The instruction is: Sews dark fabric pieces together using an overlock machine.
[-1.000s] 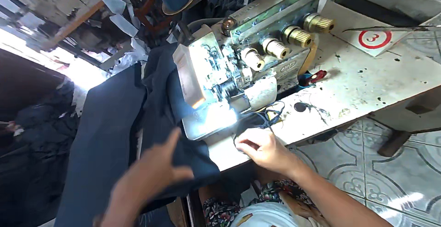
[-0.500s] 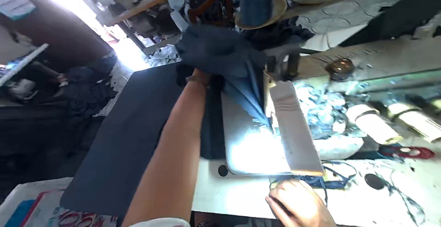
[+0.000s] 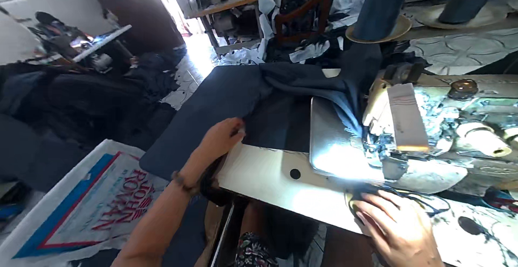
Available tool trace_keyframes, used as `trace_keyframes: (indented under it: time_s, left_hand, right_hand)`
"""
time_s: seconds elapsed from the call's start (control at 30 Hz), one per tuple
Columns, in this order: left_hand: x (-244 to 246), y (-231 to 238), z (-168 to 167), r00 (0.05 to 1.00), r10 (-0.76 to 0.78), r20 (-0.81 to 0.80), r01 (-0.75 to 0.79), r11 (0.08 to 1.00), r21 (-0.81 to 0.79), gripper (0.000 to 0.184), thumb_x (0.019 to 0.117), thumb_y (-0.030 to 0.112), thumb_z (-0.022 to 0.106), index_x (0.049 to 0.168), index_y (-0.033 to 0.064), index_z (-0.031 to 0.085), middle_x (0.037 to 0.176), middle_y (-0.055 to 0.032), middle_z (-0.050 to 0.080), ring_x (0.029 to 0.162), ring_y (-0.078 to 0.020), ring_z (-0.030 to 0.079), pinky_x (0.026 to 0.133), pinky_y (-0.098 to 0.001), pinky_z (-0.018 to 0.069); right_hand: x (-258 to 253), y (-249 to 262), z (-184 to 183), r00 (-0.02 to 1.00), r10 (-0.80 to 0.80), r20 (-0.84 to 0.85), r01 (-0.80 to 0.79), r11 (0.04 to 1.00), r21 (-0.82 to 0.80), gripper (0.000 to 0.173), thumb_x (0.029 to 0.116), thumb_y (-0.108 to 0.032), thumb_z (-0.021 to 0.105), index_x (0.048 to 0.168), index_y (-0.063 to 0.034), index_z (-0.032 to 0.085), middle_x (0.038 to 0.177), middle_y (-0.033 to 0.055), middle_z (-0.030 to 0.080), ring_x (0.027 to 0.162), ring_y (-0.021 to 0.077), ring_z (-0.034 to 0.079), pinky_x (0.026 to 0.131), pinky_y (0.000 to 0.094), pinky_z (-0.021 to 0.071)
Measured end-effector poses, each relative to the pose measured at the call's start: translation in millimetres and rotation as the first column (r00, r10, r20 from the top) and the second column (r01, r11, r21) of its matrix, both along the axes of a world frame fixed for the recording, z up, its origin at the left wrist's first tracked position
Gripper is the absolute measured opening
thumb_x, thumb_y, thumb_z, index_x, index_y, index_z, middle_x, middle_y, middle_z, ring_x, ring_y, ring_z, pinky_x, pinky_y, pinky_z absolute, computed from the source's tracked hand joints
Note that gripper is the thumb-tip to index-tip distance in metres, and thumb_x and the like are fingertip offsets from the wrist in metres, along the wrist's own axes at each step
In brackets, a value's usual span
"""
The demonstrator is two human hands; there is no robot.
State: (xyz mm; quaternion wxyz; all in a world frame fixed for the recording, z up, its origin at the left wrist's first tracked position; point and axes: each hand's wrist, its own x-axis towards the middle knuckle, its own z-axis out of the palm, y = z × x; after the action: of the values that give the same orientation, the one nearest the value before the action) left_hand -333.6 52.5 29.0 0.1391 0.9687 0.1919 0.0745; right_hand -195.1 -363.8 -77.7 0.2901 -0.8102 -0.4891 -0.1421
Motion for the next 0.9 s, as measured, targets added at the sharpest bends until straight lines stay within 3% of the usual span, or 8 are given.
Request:
trace_keyframes:
  time_s: [0.1, 0.23, 0.37, 0.57, 0.67, 0.73, 0.8, 0.9]
  left_hand:
    - [-72.1, 29.4, -19.9, 0.973, 0.231, -0.012, -0.231, 0.973, -0.026, 0.055, 0.0959, 0.025, 0.074, 0.14, -0.0012, 0.053, 0.136, -0.0271, 0.058, 0.124, -0.0441, 0.059, 0.104, -0.0619, 0.0475]
    - [-95.8, 31.5, -55.3, 0.953, 0.266, 0.148, -0.268, 0.963, -0.004, 0.025, 0.1002, 0.016, 0.067, 0.115, -0.0043, 0.069, 0.117, -0.0255, 0.066, 0.113, -0.0417, 0.064, 0.1, -0.0579, 0.0501]
    - [-89.5, 29.8, -52.1, 0.956, 0.229, 0.184, -0.233, 0.972, 0.002, 0.017, 0.1016, 0.008, 0.062, 0.105, -0.0063, 0.07, 0.106, -0.0249, 0.068, 0.102, -0.041, 0.067, 0.093, -0.0592, 0.0526]
    - [-91.4, 49.3, -19.7, 0.963, 0.265, 0.055, -0.254, 0.955, -0.15, 0.021, 0.1053, 0.012, 0.057, 0.112, -0.0048, 0.069, 0.105, -0.0228, 0.071, 0.099, -0.0365, 0.069, 0.092, -0.0561, 0.0531]
    - [-83.2, 59.5, 1.0, 0.926, 0.375, 0.038, -0.367, 0.92, -0.137, 0.029, 0.1083, 0.011, 0.048, 0.12, -0.011, 0.062, 0.112, -0.032, 0.066, 0.108, -0.0472, 0.066, 0.096, -0.0639, 0.0489]
    - [-79.8, 55.8, 15.3, 0.858, 0.497, 0.131, -0.473, 0.863, -0.175, 0.034, 0.1105, 0.014, 0.041, 0.128, -0.0126, 0.054, 0.118, -0.0363, 0.063, 0.114, -0.0514, 0.062, 0.098, -0.0667, 0.0468]
    - [-75.8, 39.9, 26.7, 0.82, 0.509, 0.262, -0.446, 0.855, -0.263, 0.037, 0.1117, 0.015, 0.037, 0.132, -0.0122, 0.051, 0.124, -0.0349, 0.06, 0.118, -0.0472, 0.06, 0.103, -0.0617, 0.0446]
    - [-72.6, -19.7, 32.2, 0.894, 0.325, 0.309, -0.238, 0.928, -0.287, 0.038, 0.1119, 0.024, 0.041, 0.124, -0.0071, 0.061, 0.107, -0.0273, 0.066, 0.098, -0.0371, 0.066, 0.089, -0.0562, 0.0525]
  right_hand:
    - [-3.4, -14.3, -0.7, 0.994, 0.032, -0.108, -0.046, 0.991, -0.126, 0.027, 0.0953, -0.008, 0.058, 0.116, -0.0086, 0.075, 0.124, 0.0258, 0.067, 0.121, 0.0545, 0.058, 0.102, 0.0738, 0.0386]
    - [22.6, -1.6, -12.2, 0.996, 0.061, -0.064, -0.07, 0.987, -0.147, 0.036, 0.0943, -0.007, 0.041, 0.11, 0.0001, 0.072, 0.099, 0.0213, 0.073, 0.09, 0.0416, 0.073, 0.079, 0.0603, 0.0569]
    - [42.1, 12.6, 22.0, 0.962, -0.073, -0.265, -0.057, 0.89, -0.452, 0.024, 0.1021, -0.003, 0.051, 0.115, 0.0016, 0.071, 0.113, 0.0278, 0.07, 0.106, 0.0492, 0.068, 0.09, 0.0682, 0.0503]
    - [36.1, -9.9, 33.9, 0.998, 0.039, -0.041, -0.042, 0.996, -0.072, 0.029, 0.0971, -0.017, 0.054, 0.1, 0.0036, 0.074, 0.098, 0.0232, 0.072, 0.086, 0.0416, 0.072, 0.075, 0.0601, 0.0566]
    - [18.9, -6.3, 48.9, 1.0, -0.025, -0.006, 0.025, 0.993, 0.119, 0.034, 0.0997, -0.023, 0.053, 0.095, 0.0046, 0.074, 0.093, 0.0239, 0.071, 0.085, 0.0346, 0.07, 0.078, 0.0455, 0.0566]
    - [-1.9, 6.1, 52.2, 0.994, 0.066, -0.089, -0.041, 0.965, 0.258, 0.034, 0.0993, -0.022, 0.055, 0.091, 0.0048, 0.074, 0.088, 0.0185, 0.071, 0.081, 0.019, 0.068, 0.077, 0.0278, 0.0552]
    - [-30.1, 23.3, 46.3, 0.878, 0.312, -0.364, -0.186, 0.921, 0.341, 0.032, 0.1026, -0.02, 0.051, 0.095, 0.0033, 0.073, 0.088, 0.0071, 0.072, 0.08, 0.003, 0.067, 0.076, 0.0185, 0.056]
    - [-65.1, 56.8, 35.2, 0.252, 0.498, -0.83, -0.415, 0.83, 0.372, 0.044, 0.1094, -0.031, 0.036, 0.119, -0.0016, 0.067, 0.102, -0.0003, 0.075, 0.091, 0.008, 0.072, 0.085, 0.0299, 0.0615]
